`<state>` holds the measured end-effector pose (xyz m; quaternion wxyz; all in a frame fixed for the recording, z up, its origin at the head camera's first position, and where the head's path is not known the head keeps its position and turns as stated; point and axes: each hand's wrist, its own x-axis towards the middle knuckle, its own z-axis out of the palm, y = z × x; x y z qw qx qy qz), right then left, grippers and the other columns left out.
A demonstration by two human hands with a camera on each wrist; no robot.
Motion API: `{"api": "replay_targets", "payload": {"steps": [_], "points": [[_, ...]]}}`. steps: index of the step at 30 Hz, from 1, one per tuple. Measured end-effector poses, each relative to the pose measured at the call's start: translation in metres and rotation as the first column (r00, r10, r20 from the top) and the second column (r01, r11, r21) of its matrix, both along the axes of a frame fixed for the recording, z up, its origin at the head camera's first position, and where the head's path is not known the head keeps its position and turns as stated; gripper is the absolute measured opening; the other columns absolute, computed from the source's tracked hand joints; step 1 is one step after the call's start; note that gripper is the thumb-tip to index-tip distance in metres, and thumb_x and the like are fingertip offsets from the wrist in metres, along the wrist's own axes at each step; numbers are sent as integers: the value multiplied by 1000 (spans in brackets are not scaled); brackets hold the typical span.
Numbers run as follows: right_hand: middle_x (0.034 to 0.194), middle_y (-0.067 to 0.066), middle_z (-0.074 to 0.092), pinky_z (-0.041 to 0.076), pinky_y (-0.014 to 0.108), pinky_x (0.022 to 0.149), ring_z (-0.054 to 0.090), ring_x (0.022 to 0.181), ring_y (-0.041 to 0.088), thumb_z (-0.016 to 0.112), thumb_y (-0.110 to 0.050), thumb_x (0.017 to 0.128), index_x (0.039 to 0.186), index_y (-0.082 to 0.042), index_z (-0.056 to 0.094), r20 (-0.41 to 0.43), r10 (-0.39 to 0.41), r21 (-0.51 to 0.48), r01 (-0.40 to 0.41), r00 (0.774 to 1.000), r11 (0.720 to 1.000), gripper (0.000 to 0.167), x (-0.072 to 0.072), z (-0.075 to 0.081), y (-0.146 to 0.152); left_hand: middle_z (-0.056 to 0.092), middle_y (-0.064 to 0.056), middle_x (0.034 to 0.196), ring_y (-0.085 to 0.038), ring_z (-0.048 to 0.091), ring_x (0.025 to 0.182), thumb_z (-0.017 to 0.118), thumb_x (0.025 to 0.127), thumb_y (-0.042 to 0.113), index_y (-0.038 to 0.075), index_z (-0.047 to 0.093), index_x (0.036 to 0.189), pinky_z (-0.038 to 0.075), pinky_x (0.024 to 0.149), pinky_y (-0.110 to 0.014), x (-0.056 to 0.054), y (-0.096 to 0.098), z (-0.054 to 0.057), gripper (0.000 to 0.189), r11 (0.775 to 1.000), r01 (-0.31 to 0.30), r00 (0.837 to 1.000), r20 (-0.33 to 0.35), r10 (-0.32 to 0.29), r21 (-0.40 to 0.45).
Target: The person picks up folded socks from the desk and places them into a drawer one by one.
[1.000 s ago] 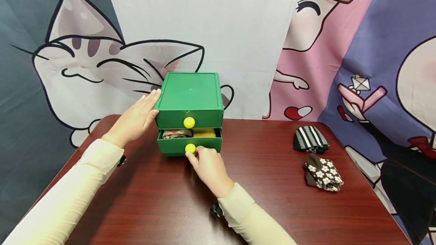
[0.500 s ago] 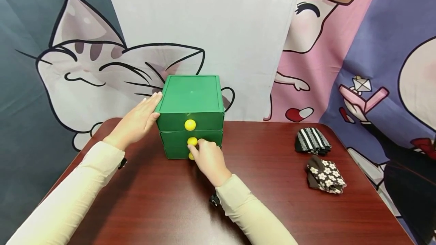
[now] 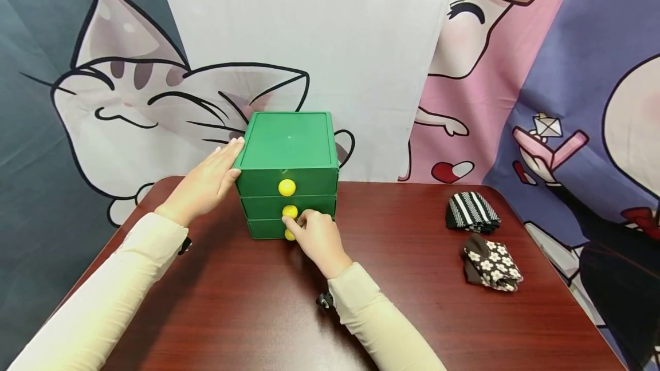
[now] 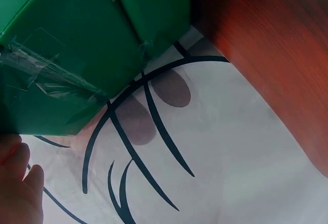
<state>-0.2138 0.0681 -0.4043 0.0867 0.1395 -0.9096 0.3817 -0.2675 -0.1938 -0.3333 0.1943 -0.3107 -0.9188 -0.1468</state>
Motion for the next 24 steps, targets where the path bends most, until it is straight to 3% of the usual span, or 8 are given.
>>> {"api": "replay_targets", "payload": {"steps": [8, 16, 20, 24], "points": [[60, -6, 57, 47, 25, 55, 51, 55, 9, 67, -42, 96, 75, -11, 68, 81, 28, 34, -31, 996, 999, 37, 1, -17, 1, 30, -20, 163, -33, 24, 153, 44, 110, 21, -6, 26, 157, 13, 127, -43, -1, 0, -1, 58, 1000, 2, 1000, 4, -2, 8], [47, -11, 45, 38, 21, 49, 43, 47, 6, 68, -33, 97, 60, -12, 58, 172, 54, 7, -56, 984, 998, 43, -4, -30, -5, 30, -21, 162, -33, 24, 152, 45, 109, 20, -7, 26, 157, 15, 127, -45, 0, 0, -1, 57, 1000, 5, 1000, 1, -5, 14], [47, -3, 55, 40, 20, 48, 50, 45, 7, 67, -31, 97, 56, -12, 52, 231, 57, -49, -47, 971, 998, 48, -6, -33, -9, 31, -20, 162, -33, 25, 152, 46, 109, 20, -7, 26, 157, 15, 127, -45, 0, 1, -1, 58, 1000, 2, 1000, -7, -2, 19], [58, 9, 68, 50, 21, 50, 63, 50, 15, 68, -29, 97, 62, -5, 60, 304, 68, -139, -26, 950, 990, 43, -7, -36, -10, 31, -21, 162, -33, 25, 152, 46, 109, 20, -7, 26, 157, 14, 127, -44, -1, 0, -2, 59, 1000, 1, 1000, -6, -1, 21]]}}
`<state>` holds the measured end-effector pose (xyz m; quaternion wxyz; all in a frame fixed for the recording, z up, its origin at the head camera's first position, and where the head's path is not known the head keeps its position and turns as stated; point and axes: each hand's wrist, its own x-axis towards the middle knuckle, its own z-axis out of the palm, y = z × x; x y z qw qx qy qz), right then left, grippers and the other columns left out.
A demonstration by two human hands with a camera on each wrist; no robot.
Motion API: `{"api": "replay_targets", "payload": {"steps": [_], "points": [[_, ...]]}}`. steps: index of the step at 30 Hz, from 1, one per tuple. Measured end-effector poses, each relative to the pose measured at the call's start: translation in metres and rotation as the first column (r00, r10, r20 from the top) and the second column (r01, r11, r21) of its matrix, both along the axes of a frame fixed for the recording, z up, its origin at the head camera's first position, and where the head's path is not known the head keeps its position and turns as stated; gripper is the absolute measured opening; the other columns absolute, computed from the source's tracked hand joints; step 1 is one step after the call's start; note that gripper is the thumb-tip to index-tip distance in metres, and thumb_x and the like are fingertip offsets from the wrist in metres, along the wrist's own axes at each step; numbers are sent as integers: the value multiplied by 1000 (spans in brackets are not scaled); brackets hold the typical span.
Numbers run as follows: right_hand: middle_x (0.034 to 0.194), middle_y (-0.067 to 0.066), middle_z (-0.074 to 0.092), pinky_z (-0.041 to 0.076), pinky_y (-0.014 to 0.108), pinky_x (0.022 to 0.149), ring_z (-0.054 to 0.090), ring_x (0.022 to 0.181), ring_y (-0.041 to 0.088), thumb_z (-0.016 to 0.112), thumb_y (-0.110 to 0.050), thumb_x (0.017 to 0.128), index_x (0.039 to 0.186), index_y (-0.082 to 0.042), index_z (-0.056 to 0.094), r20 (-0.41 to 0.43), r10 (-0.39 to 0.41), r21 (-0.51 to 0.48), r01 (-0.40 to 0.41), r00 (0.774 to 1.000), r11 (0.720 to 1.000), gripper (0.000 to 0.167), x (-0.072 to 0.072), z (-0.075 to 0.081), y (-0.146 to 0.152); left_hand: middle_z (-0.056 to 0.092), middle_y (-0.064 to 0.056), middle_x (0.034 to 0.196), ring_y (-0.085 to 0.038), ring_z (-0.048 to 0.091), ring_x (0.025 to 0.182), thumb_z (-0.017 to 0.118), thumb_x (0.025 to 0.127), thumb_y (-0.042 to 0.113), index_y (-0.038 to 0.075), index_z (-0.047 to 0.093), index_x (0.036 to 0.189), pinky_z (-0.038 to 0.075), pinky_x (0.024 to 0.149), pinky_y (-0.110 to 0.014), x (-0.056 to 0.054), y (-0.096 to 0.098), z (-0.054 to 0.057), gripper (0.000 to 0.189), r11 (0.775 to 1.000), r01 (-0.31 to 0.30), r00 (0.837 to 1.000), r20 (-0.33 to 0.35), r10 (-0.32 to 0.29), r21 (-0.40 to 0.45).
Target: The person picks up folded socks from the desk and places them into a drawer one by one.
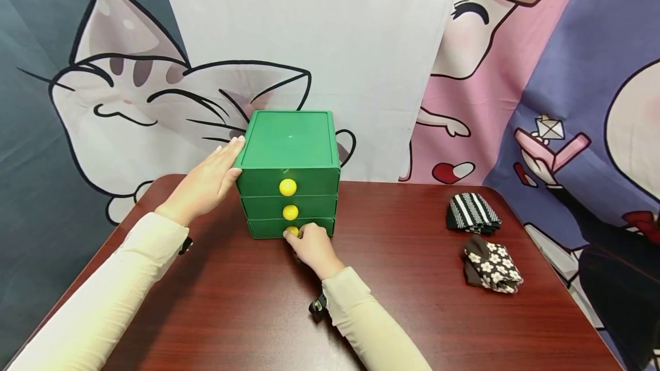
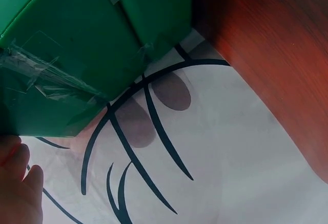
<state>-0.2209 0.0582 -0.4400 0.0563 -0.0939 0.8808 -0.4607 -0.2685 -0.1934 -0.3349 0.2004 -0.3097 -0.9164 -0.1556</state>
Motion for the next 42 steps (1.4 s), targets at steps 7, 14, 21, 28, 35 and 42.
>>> {"api": "replay_targets", "payload": {"steps": [7, 14, 21, 28, 35, 42], "points": [[63, 11, 69, 55, 22, 52, 67, 56, 19, 70, -27, 97, 72, 4, 67, 39, 8, -66, -5, 999, 998, 40, -2, -3, 2, 31, -20, 162, -33, 25, 152, 45, 109, 21, -7, 27, 157, 16, 127, -46, -3, 0, 0, 58, 1000, 4, 1000, -5, -4, -1], [63, 10, 69, 52, 21, 53, 64, 55, 15, 70, -29, 97, 74, 3, 70, 50, 39, -48, -37, 998, 998, 40, 9, -4, 6, 31, -20, 162, -33, 25, 152, 44, 110, 25, -6, 27, 157, 15, 127, -44, -2, 0, 0, 59, 1000, 3, 1000, 1, -3, -4], [60, 7, 68, 48, 21, 51, 57, 52, 9, 68, -29, 98, 72, -1, 71, 29, 100, 11, -100, 995, 995, 39, 23, -4, 12, 30, -20, 163, -33, 24, 152, 43, 110, 27, -6, 26, 157, 14, 127, -43, -3, 0, 1, 59, 1000, 6, 1000, 5, -6, -20], [52, -6, 59, 39, 19, 49, 45, 47, 3, 65, -32, 100, 64, -9, 67, -64, 159, 155, -148, 985, 977, 43, 38, -4, 15, 30, -19, 163, -32, 24, 152, 43, 110, 26, -5, 27, 157, 15, 127, -44, -1, 0, 3, 59, 1000, 3, 1000, 12, -3, -23], [49, -15, 50, 37, 20, 47, 42, 47, 2, 65, -31, 99, 60, -14, 63, -119, 225, 251, -190, 967, 949, 43, 59, 5, 15, 30, -19, 163, -32, 24, 153, 43, 110, 26, -6, 27, 157, 15, 127, -44, -2, 1, 3, 58, 1000, -3, 1000, 11, 3, -10], [50, -15, 50, 41, 21, 51, 44, 51, 2, 65, -33, 99, 59, -18, 63, -99, 293, 334, -246, 951, 910, 42, 82, 14, 18, 29, -20, 163, -32, 23, 153, 41, 111, 27, -6, 26, 157, 15, 127, -44, -1, 0, 2, 59, 1000, -4, 1000, 21, 4, -16]]}}
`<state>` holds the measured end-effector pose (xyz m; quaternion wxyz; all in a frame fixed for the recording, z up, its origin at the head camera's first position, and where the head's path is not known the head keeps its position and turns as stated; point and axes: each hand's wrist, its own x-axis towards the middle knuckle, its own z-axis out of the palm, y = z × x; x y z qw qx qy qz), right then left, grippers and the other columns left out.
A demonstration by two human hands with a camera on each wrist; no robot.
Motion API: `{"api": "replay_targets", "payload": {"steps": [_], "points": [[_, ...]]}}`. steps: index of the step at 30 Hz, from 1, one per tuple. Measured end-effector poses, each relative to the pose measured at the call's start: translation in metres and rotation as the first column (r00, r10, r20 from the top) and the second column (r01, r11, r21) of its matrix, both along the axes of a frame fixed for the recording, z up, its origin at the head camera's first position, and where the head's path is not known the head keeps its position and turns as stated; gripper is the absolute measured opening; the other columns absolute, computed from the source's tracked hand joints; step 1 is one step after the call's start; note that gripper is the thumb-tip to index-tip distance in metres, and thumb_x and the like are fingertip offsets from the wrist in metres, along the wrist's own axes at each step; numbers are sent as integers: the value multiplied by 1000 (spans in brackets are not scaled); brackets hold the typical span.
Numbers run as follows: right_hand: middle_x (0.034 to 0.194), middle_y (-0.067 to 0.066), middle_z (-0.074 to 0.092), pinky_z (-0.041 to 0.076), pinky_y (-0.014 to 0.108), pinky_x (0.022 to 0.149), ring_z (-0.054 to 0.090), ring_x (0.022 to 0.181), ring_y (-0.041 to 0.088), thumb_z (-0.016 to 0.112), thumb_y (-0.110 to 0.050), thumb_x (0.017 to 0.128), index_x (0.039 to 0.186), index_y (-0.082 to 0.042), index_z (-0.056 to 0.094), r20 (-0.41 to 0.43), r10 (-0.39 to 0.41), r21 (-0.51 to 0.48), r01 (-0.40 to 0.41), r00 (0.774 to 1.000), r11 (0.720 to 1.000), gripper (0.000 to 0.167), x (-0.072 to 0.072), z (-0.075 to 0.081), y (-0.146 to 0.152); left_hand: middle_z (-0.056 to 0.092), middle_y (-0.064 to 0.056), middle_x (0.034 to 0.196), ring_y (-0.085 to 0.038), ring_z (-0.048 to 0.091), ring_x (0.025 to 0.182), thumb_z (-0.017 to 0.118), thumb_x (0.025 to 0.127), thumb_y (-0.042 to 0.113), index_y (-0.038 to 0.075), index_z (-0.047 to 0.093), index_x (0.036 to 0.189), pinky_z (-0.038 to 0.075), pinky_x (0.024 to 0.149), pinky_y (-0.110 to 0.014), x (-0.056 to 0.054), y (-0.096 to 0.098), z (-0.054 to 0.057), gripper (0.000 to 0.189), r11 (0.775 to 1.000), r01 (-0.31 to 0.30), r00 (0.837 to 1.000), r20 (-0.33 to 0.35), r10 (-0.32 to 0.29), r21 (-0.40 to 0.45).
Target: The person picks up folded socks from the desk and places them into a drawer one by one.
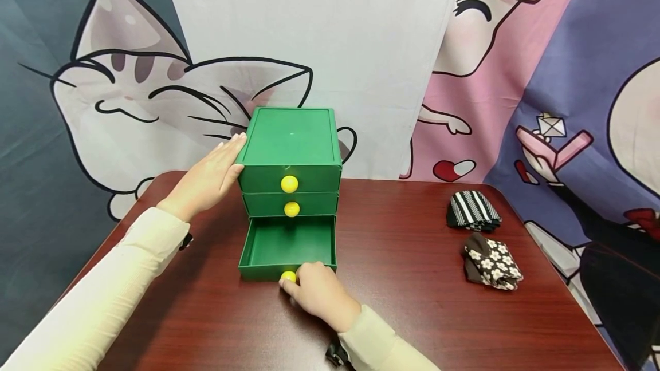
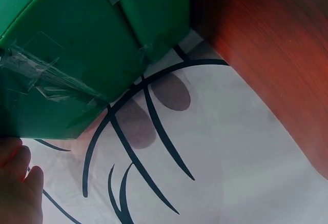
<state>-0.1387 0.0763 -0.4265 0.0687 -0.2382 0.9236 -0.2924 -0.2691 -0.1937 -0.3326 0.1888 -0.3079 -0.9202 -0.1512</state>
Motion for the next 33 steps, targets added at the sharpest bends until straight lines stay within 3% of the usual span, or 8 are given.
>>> {"api": "replay_targets", "payload": {"steps": [14, 27, 33], "points": [[49, -17, 34, 33, 19, 42, 34, 45, 0, 64, -36, 99, 54, -23, 45, -27, 49, 100, -46, 998, 994, 50, 35, 5, 3, 30, -20, 163, -32, 23, 153, 40, 111, 26, -6, 26, 157, 14, 127, -43, 0, 1, -1, 58, 1000, 7, 1000, -8, -7, 11], [48, -15, 31, 30, 21, 40, 33, 43, 3, 63, -37, 98, 53, -22, 42, -44, 55, 168, -47, 998, 985, 52, 55, 9, 7, 29, -21, 163, -34, 24, 152, 44, 110, 21, -7, 26, 157, 15, 127, -45, 1, 2, -2, 57, 1000, 4, 1000, 6, -5, 23], [47, -16, 28, 29, 20, 40, 31, 43, 2, 65, -36, 97, 52, -22, 40, -43, 53, 172, -44, 998, 984, 53, 57, 10, 8, 29, -22, 163, -35, 24, 152, 43, 110, 20, -8, 25, 157, 17, 126, -46, 1, 2, -1, 57, 1000, -4, 1000, 11, 3, 27]]}}
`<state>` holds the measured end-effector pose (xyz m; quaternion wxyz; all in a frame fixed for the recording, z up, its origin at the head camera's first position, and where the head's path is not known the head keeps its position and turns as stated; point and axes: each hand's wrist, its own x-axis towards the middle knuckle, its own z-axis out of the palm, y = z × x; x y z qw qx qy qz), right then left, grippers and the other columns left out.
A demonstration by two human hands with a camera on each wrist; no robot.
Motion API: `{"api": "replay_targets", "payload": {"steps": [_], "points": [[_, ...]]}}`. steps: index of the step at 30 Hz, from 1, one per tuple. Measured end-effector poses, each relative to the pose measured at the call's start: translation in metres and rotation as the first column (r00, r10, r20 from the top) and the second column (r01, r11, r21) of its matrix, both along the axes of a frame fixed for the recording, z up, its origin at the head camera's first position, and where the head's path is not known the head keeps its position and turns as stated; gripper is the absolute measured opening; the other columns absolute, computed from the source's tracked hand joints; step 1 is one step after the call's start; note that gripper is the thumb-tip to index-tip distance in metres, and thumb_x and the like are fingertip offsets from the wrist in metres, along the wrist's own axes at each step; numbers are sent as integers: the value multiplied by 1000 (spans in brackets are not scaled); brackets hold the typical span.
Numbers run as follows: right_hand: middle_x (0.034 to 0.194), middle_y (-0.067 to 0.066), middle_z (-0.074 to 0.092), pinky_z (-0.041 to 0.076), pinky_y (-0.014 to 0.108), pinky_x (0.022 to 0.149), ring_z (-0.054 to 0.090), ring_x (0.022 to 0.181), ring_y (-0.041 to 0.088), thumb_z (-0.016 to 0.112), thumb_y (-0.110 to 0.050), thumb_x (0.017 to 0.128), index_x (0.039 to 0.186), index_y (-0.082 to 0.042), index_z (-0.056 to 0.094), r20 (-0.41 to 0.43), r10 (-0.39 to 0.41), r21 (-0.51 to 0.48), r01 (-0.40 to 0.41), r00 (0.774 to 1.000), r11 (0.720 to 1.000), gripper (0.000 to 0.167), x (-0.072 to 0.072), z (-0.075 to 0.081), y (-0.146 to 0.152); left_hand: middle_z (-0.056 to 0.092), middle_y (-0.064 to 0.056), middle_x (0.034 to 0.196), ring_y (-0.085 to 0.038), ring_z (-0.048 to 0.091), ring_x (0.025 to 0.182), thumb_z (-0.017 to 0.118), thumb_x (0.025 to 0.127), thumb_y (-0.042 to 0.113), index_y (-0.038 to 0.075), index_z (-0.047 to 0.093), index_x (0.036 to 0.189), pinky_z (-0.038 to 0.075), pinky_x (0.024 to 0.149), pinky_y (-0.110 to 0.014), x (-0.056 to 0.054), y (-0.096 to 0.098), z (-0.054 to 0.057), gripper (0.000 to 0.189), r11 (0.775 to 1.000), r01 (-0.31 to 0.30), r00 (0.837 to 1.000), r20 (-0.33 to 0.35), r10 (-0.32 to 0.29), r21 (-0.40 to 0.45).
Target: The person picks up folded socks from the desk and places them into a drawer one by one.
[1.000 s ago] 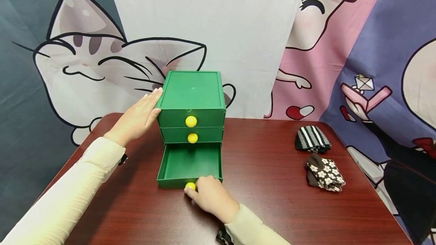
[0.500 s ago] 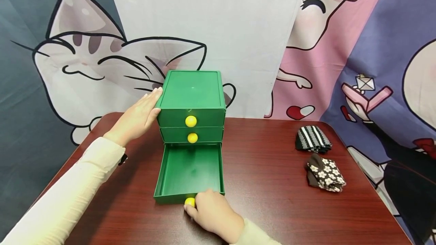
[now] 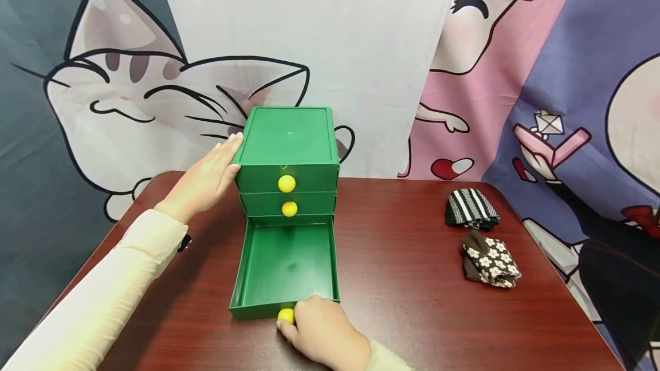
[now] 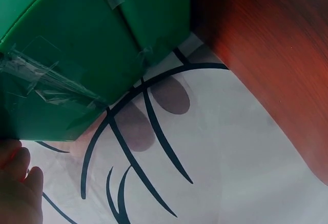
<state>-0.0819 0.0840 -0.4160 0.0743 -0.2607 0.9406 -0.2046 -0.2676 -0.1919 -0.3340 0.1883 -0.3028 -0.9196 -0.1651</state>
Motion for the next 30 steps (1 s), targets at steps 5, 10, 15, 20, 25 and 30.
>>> {"api": "replay_targets", "payload": {"steps": [5, 10, 15, 20, 25, 30], "points": [[49, -20, 28, 29, 16, 43, 29, 46, -2, 67, -34, 97, 53, -23, 47, 44, 64, -63, -61, 997, 996, 49, -3, 12, 8, 29, -22, 163, -36, 25, 152, 43, 110, 19, -8, 25, 157, 18, 126, -49, 2, -1, 1, 57, 1000, -7, 1000, 4, 7, 4], [61, -23, 49, 40, 15, 51, 42, 55, -5, 67, -32, 97, 71, -23, 67, 68, 88, -184, -74, 994, 980, 28, -7, 37, 21, 29, -22, 162, -36, 25, 152, 43, 110, 19, -8, 25, 157, 19, 125, -49, 2, -1, 1, 57, 1000, -5, 1000, -5, 5, 4], [70, -21, 60, 49, 18, 57, 52, 61, -4, 68, -24, 98, 82, -21, 74, -11, -4, -321, 0, 1000, 947, 17, -14, 56, 38, 30, -22, 162, -35, 25, 152, 44, 110, 19, -8, 26, 157, 19, 125, -49, 1, 0, 0, 57, 1000, -1, 1000, -11, 1, 2], [72, -17, 62, 52, 20, 55, 55, 61, -2, 70, -11, 95, 86, -19, 75, -137, -92, -428, 25, 986, 903, 13, -31, 64, 61, 30, -22, 162, -36, 25, 152, 44, 109, 19, -8, 26, 157, 19, 126, -49, 1, -2, -1, 57, 1000, 1, 1000, -15, -1, 5], [78, -13, 67, 53, 21, 56, 57, 63, -1, 72, -4, 92, 89, -17, 76, -275, -166, -445, 27, 947, 895, 15, -54, 62, 89, 30, -22, 162, -35, 25, 152, 44, 110, 19, -8, 26, 157, 17, 126, -47, 1, -2, 0, 57, 1000, 5, 1000, -11, -5, 5], [84, -7, 72, 55, 24, 62, 61, 67, 3, 71, -6, 93, 92, -16, 76, -310, -253, -395, 118, 916, 911, 11, -76, 59, 119, 30, -22, 162, -35, 26, 151, 44, 110, 19, -8, 26, 156, 17, 126, -46, 1, -1, 0, 57, 1000, 11, 1000, -15, -11, 5]]}}
